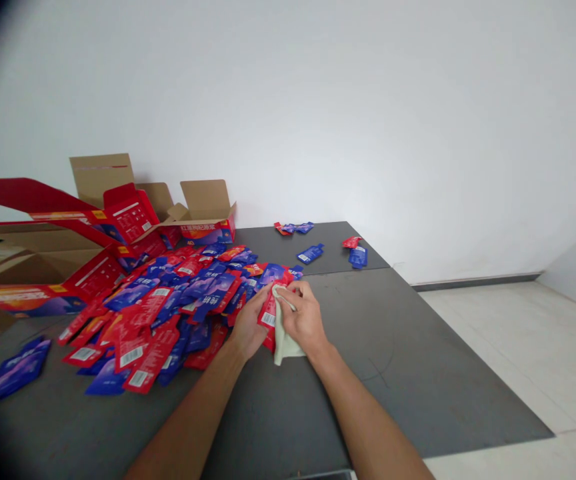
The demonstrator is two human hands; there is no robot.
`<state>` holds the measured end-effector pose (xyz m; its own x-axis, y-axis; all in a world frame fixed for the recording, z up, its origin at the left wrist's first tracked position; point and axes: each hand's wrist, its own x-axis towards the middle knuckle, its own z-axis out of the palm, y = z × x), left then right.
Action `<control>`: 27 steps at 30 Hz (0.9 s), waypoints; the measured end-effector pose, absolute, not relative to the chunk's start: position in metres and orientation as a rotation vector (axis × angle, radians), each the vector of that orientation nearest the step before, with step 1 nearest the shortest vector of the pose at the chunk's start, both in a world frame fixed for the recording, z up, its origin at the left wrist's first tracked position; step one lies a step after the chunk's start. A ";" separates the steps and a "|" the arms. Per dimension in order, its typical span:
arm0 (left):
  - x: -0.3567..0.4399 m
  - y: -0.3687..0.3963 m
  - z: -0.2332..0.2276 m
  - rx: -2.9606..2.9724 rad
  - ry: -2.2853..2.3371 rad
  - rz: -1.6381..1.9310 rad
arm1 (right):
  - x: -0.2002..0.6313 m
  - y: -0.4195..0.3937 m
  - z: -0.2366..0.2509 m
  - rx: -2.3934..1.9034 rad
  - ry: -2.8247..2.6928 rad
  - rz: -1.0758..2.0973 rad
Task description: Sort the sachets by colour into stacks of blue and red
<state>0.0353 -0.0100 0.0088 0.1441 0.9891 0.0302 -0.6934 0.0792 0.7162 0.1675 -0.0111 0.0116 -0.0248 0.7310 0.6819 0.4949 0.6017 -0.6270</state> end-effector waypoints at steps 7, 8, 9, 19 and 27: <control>0.026 -0.001 -0.002 0.623 0.673 1.410 | 0.155 -0.024 0.011 -0.973 -1.964 0.343; 0.026 0.000 -0.003 0.642 0.701 1.424 | 0.156 -0.025 0.012 -0.978 -1.989 0.349; 0.026 0.000 -0.003 0.678 0.732 1.444 | 0.157 -0.025 0.014 -0.985 -2.008 0.353; 0.021 -0.005 0.001 1.559 1.329 1.571 | 0.181 -0.013 0.016 -1.262 -2.016 0.238; 0.030 -0.019 -0.012 2.012 1.935 1.072 | 0.196 -0.012 0.023 -1.674 -2.063 0.135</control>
